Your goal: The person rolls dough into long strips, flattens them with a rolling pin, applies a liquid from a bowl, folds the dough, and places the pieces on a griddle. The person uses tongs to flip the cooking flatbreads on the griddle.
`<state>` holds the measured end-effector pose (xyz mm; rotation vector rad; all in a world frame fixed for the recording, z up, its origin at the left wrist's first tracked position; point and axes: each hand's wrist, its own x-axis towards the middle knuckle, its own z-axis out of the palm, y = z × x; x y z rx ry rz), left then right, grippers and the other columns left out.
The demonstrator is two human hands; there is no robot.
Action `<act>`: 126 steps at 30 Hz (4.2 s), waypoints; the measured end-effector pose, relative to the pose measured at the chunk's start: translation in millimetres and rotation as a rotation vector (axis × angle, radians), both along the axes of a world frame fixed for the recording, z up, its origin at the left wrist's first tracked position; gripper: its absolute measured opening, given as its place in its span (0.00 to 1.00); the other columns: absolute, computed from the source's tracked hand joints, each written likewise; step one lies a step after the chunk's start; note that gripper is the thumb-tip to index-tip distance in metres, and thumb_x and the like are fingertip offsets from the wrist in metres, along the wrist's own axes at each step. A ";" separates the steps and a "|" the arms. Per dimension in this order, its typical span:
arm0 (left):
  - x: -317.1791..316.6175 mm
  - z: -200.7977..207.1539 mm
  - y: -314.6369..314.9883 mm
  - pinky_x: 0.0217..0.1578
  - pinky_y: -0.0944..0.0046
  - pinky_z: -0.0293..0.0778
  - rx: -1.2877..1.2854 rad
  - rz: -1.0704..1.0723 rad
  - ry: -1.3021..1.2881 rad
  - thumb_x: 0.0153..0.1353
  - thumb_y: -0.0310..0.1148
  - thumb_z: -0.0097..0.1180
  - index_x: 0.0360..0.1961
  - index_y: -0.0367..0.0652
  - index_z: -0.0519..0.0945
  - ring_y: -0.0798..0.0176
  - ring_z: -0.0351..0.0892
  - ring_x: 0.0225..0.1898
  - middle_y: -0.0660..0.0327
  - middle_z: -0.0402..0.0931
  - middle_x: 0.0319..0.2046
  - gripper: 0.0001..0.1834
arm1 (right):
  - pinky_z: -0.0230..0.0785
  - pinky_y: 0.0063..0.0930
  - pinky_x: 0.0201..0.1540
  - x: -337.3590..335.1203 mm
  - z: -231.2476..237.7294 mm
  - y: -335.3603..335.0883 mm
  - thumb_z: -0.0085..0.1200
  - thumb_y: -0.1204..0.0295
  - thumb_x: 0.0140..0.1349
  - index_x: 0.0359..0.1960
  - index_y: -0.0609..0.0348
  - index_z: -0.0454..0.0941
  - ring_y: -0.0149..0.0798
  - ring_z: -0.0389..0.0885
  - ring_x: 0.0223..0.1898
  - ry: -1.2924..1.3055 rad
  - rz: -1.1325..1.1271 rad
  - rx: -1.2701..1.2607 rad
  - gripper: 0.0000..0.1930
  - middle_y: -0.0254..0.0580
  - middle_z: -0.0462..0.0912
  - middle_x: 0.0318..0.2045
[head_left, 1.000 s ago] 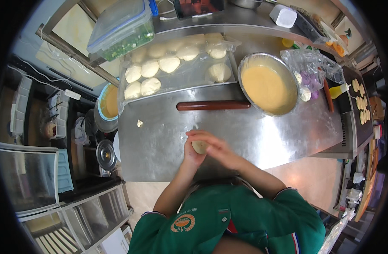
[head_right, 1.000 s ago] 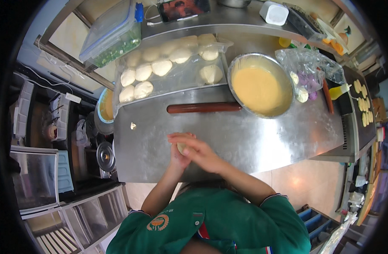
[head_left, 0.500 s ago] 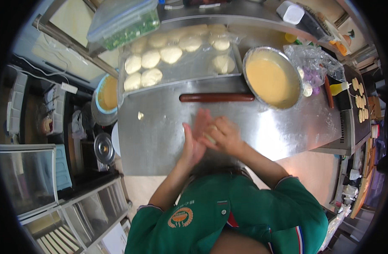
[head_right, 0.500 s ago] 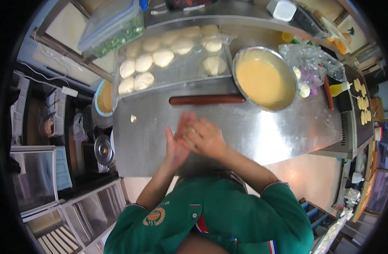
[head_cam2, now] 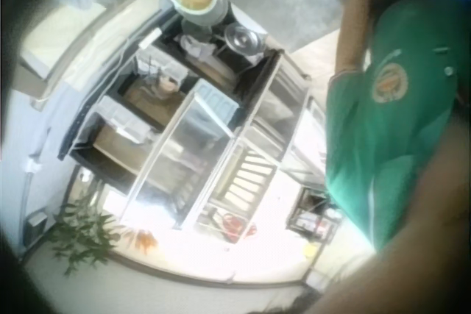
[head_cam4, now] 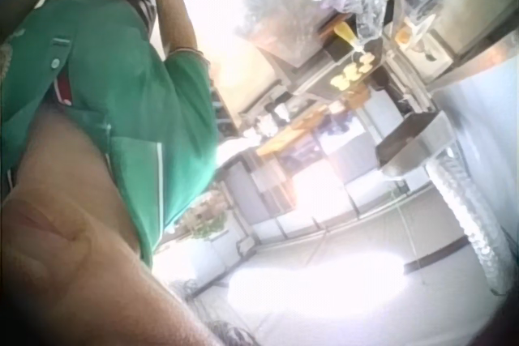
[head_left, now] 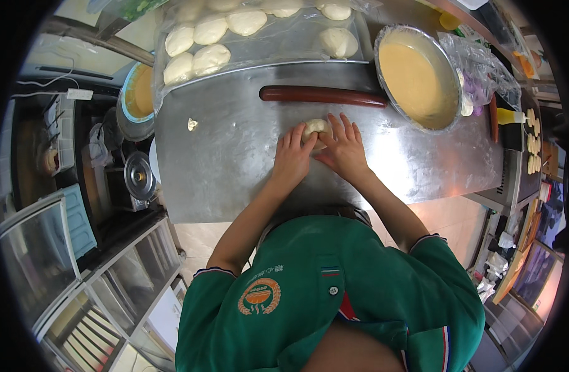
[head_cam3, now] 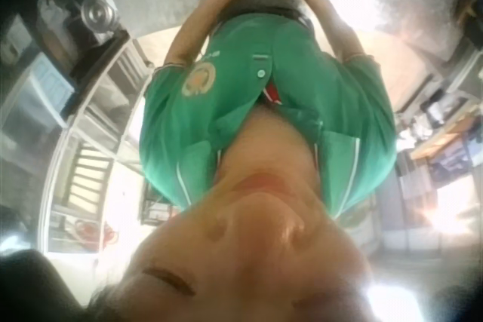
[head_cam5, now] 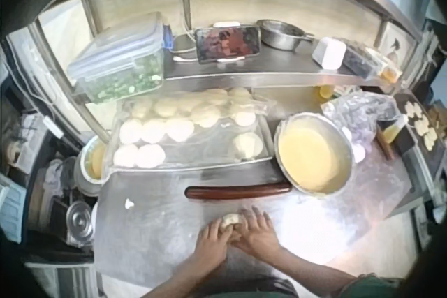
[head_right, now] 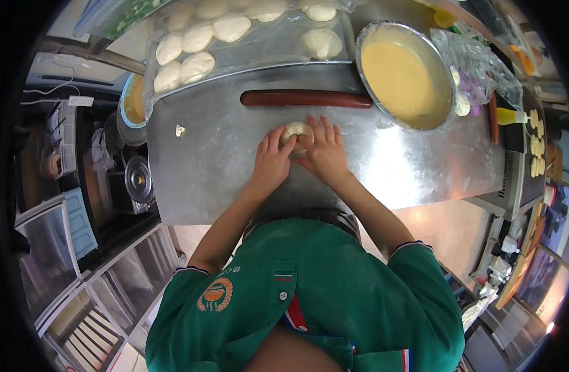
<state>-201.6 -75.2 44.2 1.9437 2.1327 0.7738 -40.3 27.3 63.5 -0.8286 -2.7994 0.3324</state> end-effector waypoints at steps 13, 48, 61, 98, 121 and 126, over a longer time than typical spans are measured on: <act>-35.7 -7.7 6.1 0.55 0.57 0.74 0.171 0.236 -0.720 0.53 0.17 0.54 0.50 0.42 0.82 0.51 0.75 0.58 0.52 0.68 0.64 0.21 | 0.62 0.63 0.66 -21.3 12.0 7.5 0.70 0.52 0.51 0.51 0.48 0.81 0.61 0.62 0.71 -0.145 0.028 -0.062 0.26 0.48 0.65 0.71; 309.7 66.0 185.4 0.59 0.53 0.72 0.013 -0.552 -0.403 0.61 0.26 0.61 0.55 0.38 0.80 0.47 0.76 0.60 0.51 0.76 0.59 0.19 | 0.72 0.49 0.55 402.3 -0.9 168.9 0.71 0.61 0.52 0.54 0.53 0.79 0.55 0.72 0.58 0.135 -0.719 0.192 0.27 0.50 0.74 0.59; 144.0 84.9 210.0 0.60 0.53 0.71 0.304 0.127 -0.182 0.63 0.25 0.59 0.54 0.35 0.79 0.45 0.76 0.57 0.47 0.77 0.56 0.18 | 0.77 0.28 0.43 402.5 0.5 177.3 0.53 0.55 0.73 0.49 0.60 0.79 0.33 0.83 0.35 0.850 -0.814 -1.422 0.19 0.39 0.84 0.37; -63.2 14.8 338.4 0.65 0.49 0.63 -0.142 -0.270 0.268 0.53 0.48 0.69 0.70 0.42 0.67 0.49 0.70 0.64 0.50 0.71 0.63 0.45 | 0.75 0.43 0.50 79.2 3.4 20.8 0.68 0.61 0.53 0.54 0.50 0.77 0.50 0.76 0.52 0.025 -0.089 -0.160 0.26 0.44 0.77 0.54; -65.5 90.4 -30.6 0.57 0.59 0.73 -0.122 0.694 -0.995 0.64 0.23 0.61 0.63 0.35 0.70 0.60 0.77 0.55 0.52 0.75 0.56 0.26 | 0.75 0.42 0.54 80.6 8.3 22.0 0.68 0.66 0.53 0.55 0.53 0.76 0.51 0.75 0.56 0.044 -0.019 -0.192 0.26 0.46 0.75 0.56; -109.0 81.9 71.1 0.66 0.44 0.63 0.168 0.007 0.213 0.59 0.23 0.58 0.64 0.45 0.75 0.45 0.67 0.67 0.49 0.65 0.68 0.29 | 0.71 0.46 0.59 81.6 13.9 15.1 0.67 0.64 0.55 0.61 0.52 0.73 0.54 0.70 0.65 0.013 0.051 -0.120 0.31 0.48 0.70 0.65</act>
